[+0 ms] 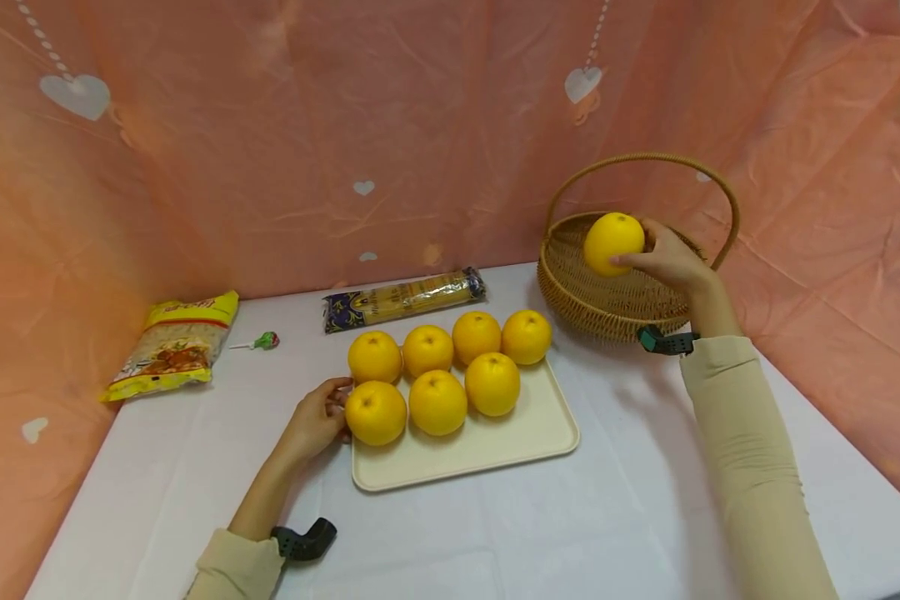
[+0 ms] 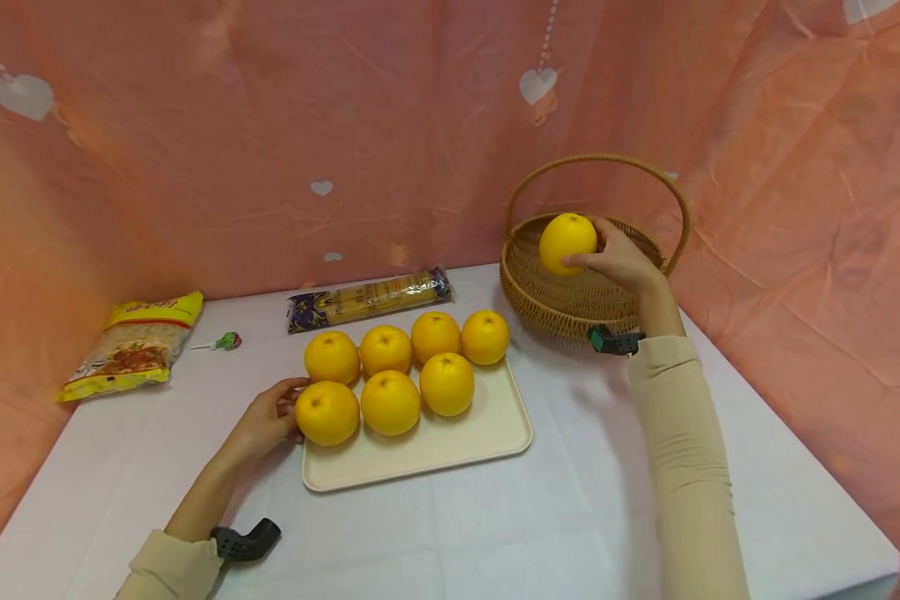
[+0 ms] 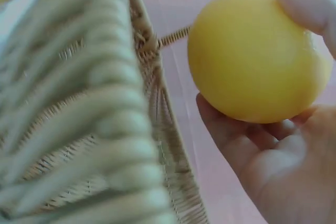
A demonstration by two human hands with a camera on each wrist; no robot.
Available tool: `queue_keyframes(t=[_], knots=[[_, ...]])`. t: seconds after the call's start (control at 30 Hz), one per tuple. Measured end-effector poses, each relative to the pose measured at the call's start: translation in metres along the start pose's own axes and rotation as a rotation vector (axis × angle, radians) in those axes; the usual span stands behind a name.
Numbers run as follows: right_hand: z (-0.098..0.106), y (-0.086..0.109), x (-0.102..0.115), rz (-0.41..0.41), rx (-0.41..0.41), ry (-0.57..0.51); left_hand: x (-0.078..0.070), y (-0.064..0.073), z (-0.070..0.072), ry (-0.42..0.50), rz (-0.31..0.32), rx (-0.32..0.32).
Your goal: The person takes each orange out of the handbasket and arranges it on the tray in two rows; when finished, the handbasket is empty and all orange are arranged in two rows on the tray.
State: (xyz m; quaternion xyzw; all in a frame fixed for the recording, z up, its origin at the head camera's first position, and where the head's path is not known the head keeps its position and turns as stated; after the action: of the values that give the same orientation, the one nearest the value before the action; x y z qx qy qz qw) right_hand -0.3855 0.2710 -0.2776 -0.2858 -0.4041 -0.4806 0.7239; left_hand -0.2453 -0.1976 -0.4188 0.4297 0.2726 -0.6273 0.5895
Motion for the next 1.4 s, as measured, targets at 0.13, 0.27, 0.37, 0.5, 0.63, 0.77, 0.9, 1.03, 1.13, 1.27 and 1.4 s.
queue_keyframes(t=[0.13,0.27,0.37,0.5,0.63,0.77,0.9,1.03,1.13,1.27,1.4], knots=[[-0.012,0.006,0.012,0.068,-0.003,-0.035,0.0,0.002,0.002,-0.004,-0.004,-0.001],[-0.028,0.014,0.025,0.135,-0.002,-0.14,0.0,0.003,0.002,-0.006,-0.01,0.0],[-0.042,0.019,0.034,0.197,0.013,-0.199,0.0,0.004,0.001,-0.011,-0.007,0.001],[-0.063,0.027,0.044,0.3,0.059,-0.254,-0.001,0.004,0.002,-0.023,-0.014,-0.006],[-0.082,0.038,0.044,0.389,0.1,-0.293,-0.003,0.005,0.001,-0.018,-0.03,-0.001],[-0.101,0.05,0.037,0.428,0.144,-0.294,-0.002,0.004,-0.001,0.001,-0.027,0.006],[-0.113,0.058,0.026,0.41,0.163,-0.268,-0.002,0.005,0.0,-0.008,-0.018,0.006],[-0.12,0.062,0.016,0.381,0.149,-0.217,-0.001,0.005,0.001,-0.024,-0.008,0.003],[-0.126,0.064,0.008,0.369,0.143,-0.193,0.0,0.004,0.001,-0.019,-0.007,0.002],[-0.135,0.065,-0.001,0.337,0.142,-0.17,0.001,0.004,0.001,-0.007,-0.009,0.0],[-0.142,0.067,-0.008,0.302,0.147,-0.119,0.0,0.005,0.001,-0.001,-0.016,0.004]])
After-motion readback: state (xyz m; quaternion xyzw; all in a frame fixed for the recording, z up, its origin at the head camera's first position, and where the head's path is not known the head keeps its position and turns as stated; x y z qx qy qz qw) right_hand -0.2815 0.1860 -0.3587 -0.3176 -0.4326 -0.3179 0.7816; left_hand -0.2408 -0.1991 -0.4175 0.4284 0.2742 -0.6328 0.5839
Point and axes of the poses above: each hand's wrist, its own y-axis away from the middle knuckle, its own z-axis out of the back of the hand, x = y × z, the point moved 6 cm from there along -y, towards the middle knuckle, and after that the axes turned 6 degrees about x, right-handed, at the moved point
